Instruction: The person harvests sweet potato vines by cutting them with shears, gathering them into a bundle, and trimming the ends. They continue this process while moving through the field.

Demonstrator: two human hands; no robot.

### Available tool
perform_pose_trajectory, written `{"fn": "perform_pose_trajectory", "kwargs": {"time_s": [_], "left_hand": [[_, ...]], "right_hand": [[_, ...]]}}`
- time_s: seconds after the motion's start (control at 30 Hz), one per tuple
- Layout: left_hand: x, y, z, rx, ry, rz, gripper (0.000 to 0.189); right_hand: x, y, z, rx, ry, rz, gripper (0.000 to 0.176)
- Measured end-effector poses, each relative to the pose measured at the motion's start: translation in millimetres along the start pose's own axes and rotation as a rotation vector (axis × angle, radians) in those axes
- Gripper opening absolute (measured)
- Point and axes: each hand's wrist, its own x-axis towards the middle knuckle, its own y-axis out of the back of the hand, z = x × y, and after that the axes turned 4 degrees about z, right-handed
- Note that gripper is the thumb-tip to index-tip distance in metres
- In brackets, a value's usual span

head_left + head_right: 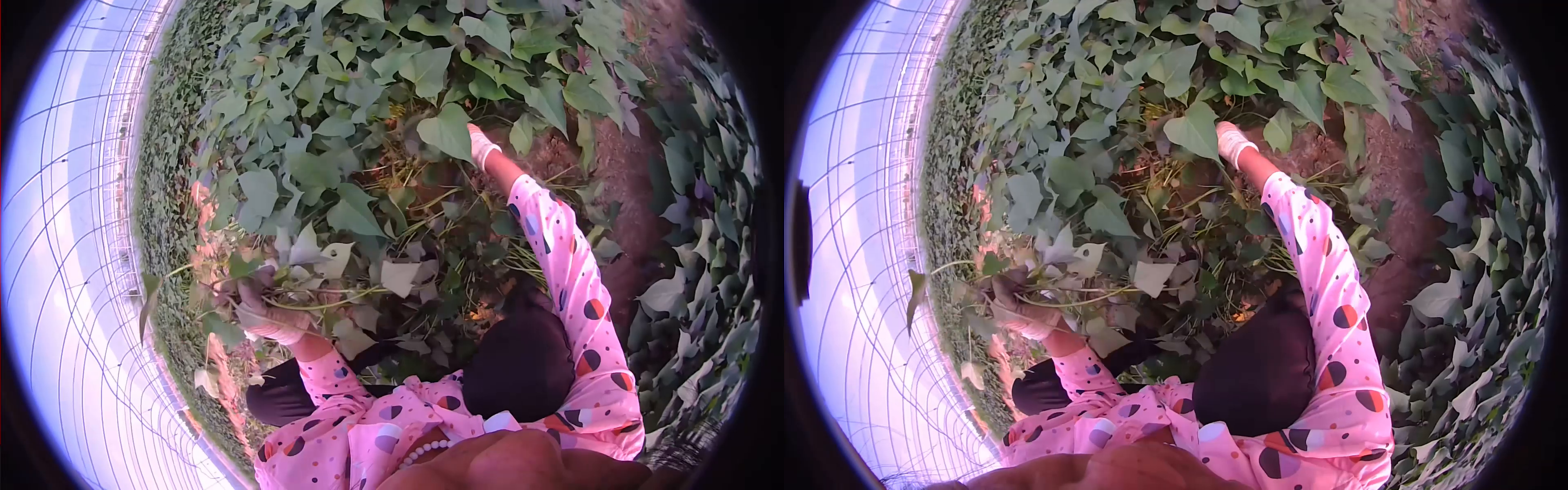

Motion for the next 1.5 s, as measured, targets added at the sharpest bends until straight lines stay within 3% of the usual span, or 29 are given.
{"fn": "perform_pose_trajectory", "kwargs": {"time_s": [0.03,0.07,0.1,0.13,0.17,0.2,0.23,0.27,0.3,0.33,0.37,0.4,0.47,0.53,0.57,0.6,0.67,0.7,0.8,0.83,0.87,0.97,1.03,1.17,1.23,1.33,1.37,1.47,1.5], "left_hand": [[-18.4,-16.6,4.5,0.533,-0.501,-0.312,0.013],[-39.3,-43.2,5.2,0.228,-0.060,-0.457,0.010],[-60.1,-69.8,5.8,-0.047,0.392,-0.438,0.009],[-72.1,-83.3,-21.8,0.135,0.093,-0.700,0.007],[-83.4,-104.2,-69.3,0.174,-0.181,-0.824,0.010],[-93.9,-137.5,-64.8,-0.019,-0.141,-0.858,0.014],[-96.0,-160.0,-85.7,0.118,-0.507,-0.790,0.021],[-95.4,-179.0,-113.6,0.251,-0.533,-0.828,0.032],[-79.0,-199.8,-118.8,0.912,-0.258,-1.266,0.037],[-79.5,-216.4,-179.8,0.988,-0.639,-1.198,0.039],[-78.2,-218.5,-218.9,0.625,-0.191,-1.157,0.040],[-73.9,-216.0,-208.7,0.606,0.349,-1.069,0.041],[-78.3,-204.2,-220.8,0.465,0.602,-1.058,0.044],[-98.0,-193.1,-298.8,0.452,0.335,-1.156,0.047],[-110.5,-184.6,-297.1,0.264,0.427,-1.061,0.044],[-107.3,-184.2,-257.8,0.212,0.578,-1.056,0.041],[-114.3,-181.3,-281.9,0.531,0.085,-1.214,0.038],[-115.8,-182.0,-287.3,0.528,0.094,-1.213,0.038],[-115.0,-185.7,-292.8,0.444,0.324,-1.306,0.043],[-115.1,-185.3,-292.5,0.990,-0.362,-1.419,0.045],[-115.3,-184.7,-291.9,1.494,-1.108,-1.364,0.046],[-110.9,-184.0,-256.0,1.594,-1.121,-1.443,0.045],[-109.6,-187.1,-253.5,1.566,-0.967,-1.563,0.046],[-115.4,-186.1,-291.0,1.497,-1.113,-1.383,0.045],[-113.2,-189.5,-284.2,1.220,-0.485,-1.454,0.042],[-112.3,-190.8,-297.3,1.056,-0.442,-1.426,0.039],[-113.3,-191.6,-298.2,1.054,-0.442,-1.427,0.039],[-107.4,-194.5,-263.7,1.290,-0.575,-1.527,0.042],[-104.5,-193.0,-249.0,1.387,-0.757,-1.556,0.041]], "right_hand": [[33.9,-3.5,28.3,0.034,0.011,-0.051,0.053],[7.8,-12.0,-2.0,-0.223,-0.043,-0.095,0.050],[-20.5,-21.2,-34.8,-0.482,-0.085,-0.158,0.048],[-32.8,-26.4,-51.0,-1.087,0.253,-0.307,0.045],[-69.0,-41.3,-83.3,-1.220,0.142,-0.142,0.052],[-59.4,-39.4,-71.6,-1.247,0.185,-0.115,0.054],[-46.7,-35.7,-57.9,-1.227,0.213,-0.094,0.057],[-34.4,-28.4,-46.8,-1.202,0.239,-0.073,0.060],[-28.0,-11.9,-40.2,-1.014,0.289,-0.110,0.064],[-32.5,-4.7,-45.2,-0.598,0.017,-0.149,0.067],[-38.3,2.0,-51.7,-0.190,-0.242,-0.090,0.071],[-34.7,15.9,-52.5,-0.474,-0.148,-0.080,0.060],[-26.8,44.4,-53.2,-0.945,-0.095,-0.018,0.050],[23.7,82.5,30.0,-1.165,0.696,0.019,0.051],[16.3,80.6,16.5,-1.122,0.493,-0.021,0.056],[0.4,75.8,-5.2,-1.125,0.488,-0.020,0.056],[-38.0,58.0,-64.8,-1.070,0.106,-0.011,0.059],[-42.5,49.3,-87.0,-1.245,-0.142,-0.049,0.058],[-7.3,52.0,-62.7,-1.426,-0.052,-0.092,0.057],[-27.8,40.1,-91.3,-1.445,-0.133,-0.049,0.056],[-33.3,32.7,-101.9,-1.442,-0.131,-0.046,0.056],[-26.1,30.1,-99.1,-1.446,-0.142,-0.062,0.055],[-23.3,32.4,-99.5,-1.379,-0.168,-0.070,0.056],[-17.5,29.9,-99.7,-1.186,-0.244,-0.116,0.057],[7.3,32.0,-79.8,-1.235,-0.166,-0.061,0.056],[16.7,31.4,-79.9,-1.283,-0.069,-0.081,0.055],[5.2,29.4,-91.5,-1.214,-0.163,-0.006,0.052],[-6.8,30.4,-82.7,-1.207,-0.097,0.104,0.050],[-14.3,29.7,-82.3,-1.172,-0.105,0.094,0.044]]}}
